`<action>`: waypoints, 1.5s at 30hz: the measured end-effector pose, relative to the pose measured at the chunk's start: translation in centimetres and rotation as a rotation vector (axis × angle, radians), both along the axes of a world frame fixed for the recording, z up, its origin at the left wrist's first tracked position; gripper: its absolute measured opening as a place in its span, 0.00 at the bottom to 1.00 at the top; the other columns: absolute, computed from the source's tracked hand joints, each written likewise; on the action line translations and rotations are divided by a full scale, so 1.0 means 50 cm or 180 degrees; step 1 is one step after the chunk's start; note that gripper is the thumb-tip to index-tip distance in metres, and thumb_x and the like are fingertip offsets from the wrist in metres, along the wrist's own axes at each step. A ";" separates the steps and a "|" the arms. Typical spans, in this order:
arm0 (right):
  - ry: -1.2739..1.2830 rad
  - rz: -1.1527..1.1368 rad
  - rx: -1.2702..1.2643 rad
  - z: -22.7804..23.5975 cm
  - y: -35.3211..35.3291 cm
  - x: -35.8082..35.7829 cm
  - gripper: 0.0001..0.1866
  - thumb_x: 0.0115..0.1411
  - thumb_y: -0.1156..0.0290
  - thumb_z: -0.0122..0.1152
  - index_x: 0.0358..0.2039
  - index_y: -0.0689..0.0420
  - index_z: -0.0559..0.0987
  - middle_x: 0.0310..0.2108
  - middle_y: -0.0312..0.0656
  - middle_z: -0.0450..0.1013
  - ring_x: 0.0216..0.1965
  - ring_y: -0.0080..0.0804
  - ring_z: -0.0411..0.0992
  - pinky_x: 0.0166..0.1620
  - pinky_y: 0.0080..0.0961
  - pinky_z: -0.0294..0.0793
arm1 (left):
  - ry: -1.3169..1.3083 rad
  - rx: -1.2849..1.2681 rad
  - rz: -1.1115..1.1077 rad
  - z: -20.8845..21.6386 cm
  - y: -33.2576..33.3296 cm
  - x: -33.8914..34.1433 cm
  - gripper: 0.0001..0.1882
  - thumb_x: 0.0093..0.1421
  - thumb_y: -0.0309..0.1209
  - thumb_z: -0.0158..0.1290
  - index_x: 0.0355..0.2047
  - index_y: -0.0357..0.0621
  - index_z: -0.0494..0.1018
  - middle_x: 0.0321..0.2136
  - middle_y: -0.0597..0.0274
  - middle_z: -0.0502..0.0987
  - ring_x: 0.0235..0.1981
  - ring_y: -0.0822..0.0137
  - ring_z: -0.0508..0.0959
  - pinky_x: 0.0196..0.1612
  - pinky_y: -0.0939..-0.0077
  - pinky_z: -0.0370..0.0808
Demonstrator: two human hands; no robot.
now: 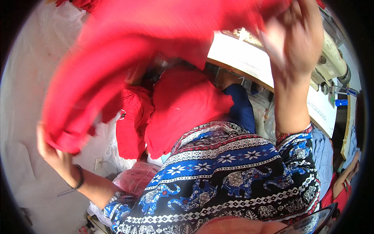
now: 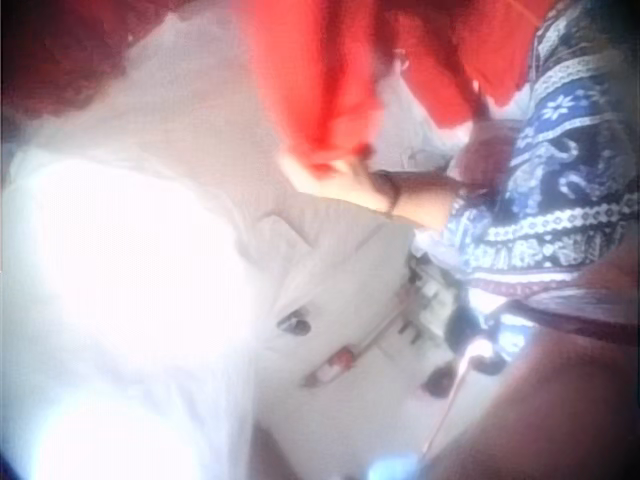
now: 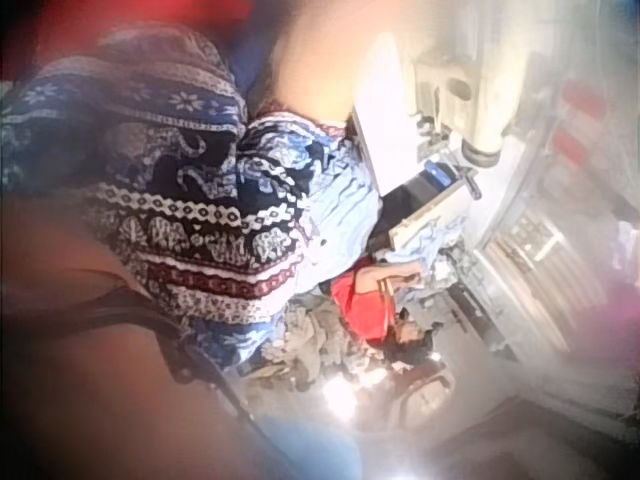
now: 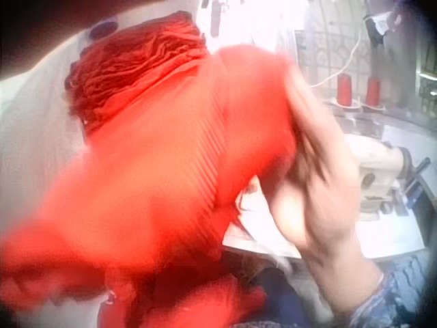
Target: The person trims excess threads and loose fabric pieces from a red garment using shears while seated at a sewing workstation.
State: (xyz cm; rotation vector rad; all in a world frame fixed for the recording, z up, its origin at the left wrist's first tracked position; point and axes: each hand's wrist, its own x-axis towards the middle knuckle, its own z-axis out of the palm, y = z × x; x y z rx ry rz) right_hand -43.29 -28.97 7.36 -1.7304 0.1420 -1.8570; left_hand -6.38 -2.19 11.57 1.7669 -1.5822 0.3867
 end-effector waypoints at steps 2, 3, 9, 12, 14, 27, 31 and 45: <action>0.0472 -0.1009 0.0020 -0.080 0.070 -0.048 0.11 0.62 0.76 0.53 0.44 0.64 0.73 0.45 0.45 0.74 0.46 0.34 0.72 0.50 0.26 0.69 | 0.0092 0.0851 -0.0614 -0.031 0.021 -0.060 0.05 0.44 0.21 0.50 0.24 0.33 0.69 0.22 0.55 0.69 0.24 0.64 0.69 0.30 0.76 0.67; 0.0776 -0.1495 -0.0053 -0.117 0.100 -0.081 0.10 0.62 0.77 0.53 0.43 0.64 0.73 0.45 0.46 0.74 0.46 0.35 0.72 0.50 0.26 0.69 | 0.0388 0.1244 -0.0756 -0.046 0.031 -0.087 0.08 0.43 0.27 0.52 0.22 0.33 0.69 0.20 0.54 0.69 0.23 0.60 0.71 0.28 0.75 0.67; -0.0020 0.1294 0.2797 -0.191 0.219 -0.122 0.06 0.61 0.73 0.52 0.33 0.63 0.73 0.28 0.41 0.74 0.26 0.18 0.70 0.32 0.14 0.69 | 0.1948 0.2768 -0.1621 -0.160 0.067 -0.065 0.13 0.42 0.31 0.51 0.26 0.33 0.71 0.19 0.57 0.72 0.21 0.64 0.73 0.29 0.74 0.70; 0.0144 0.1354 0.3242 -0.261 0.167 -0.065 0.09 0.63 0.73 0.51 0.41 0.65 0.73 0.37 0.44 0.75 0.34 0.22 0.73 0.38 0.16 0.71 | 0.2634 0.3212 -0.1166 -0.258 0.069 -0.013 0.19 0.41 0.24 0.48 0.37 0.33 0.71 0.32 0.61 0.75 0.38 0.73 0.72 0.41 0.76 0.69; 0.0984 0.1471 0.3225 -0.292 0.134 0.000 0.19 0.65 0.69 0.50 0.54 0.65 0.68 0.52 0.49 0.69 0.51 0.31 0.69 0.52 0.23 0.68 | 0.1293 0.3055 -0.0332 -0.321 0.030 -0.036 0.30 0.46 0.24 0.51 0.53 0.37 0.63 0.48 0.52 0.71 0.47 0.62 0.73 0.50 0.69 0.69; 0.5183 0.0445 0.2135 -0.647 0.146 -0.125 0.29 0.61 0.60 0.52 0.60 0.59 0.63 0.61 0.55 0.59 0.63 0.49 0.56 0.63 0.35 0.56 | 0.3883 0.4550 -0.0301 -0.470 0.030 0.050 0.20 0.63 0.43 0.49 0.47 0.39 0.71 0.37 0.60 0.79 0.29 0.73 0.80 0.27 0.78 0.75; 0.4971 -0.0115 0.2473 -0.647 0.152 -0.161 0.23 0.57 0.70 0.56 0.54 0.61 0.69 0.55 0.54 0.66 0.56 0.49 0.65 0.57 0.33 0.63 | 0.1497 0.3097 0.0672 -0.578 0.028 0.153 0.29 0.50 0.36 0.62 0.51 0.39 0.69 0.46 0.48 0.74 0.50 0.55 0.74 0.55 0.67 0.68; 0.4824 0.0107 0.2256 -0.609 0.133 -0.157 0.19 0.53 0.75 0.60 0.48 0.62 0.75 0.45 0.54 0.73 0.48 0.50 0.71 0.50 0.33 0.69 | 0.5814 0.0103 0.1043 -0.741 0.101 0.207 0.17 0.65 0.40 0.39 0.44 0.43 0.72 0.43 0.62 0.77 0.46 0.63 0.76 0.51 0.65 0.71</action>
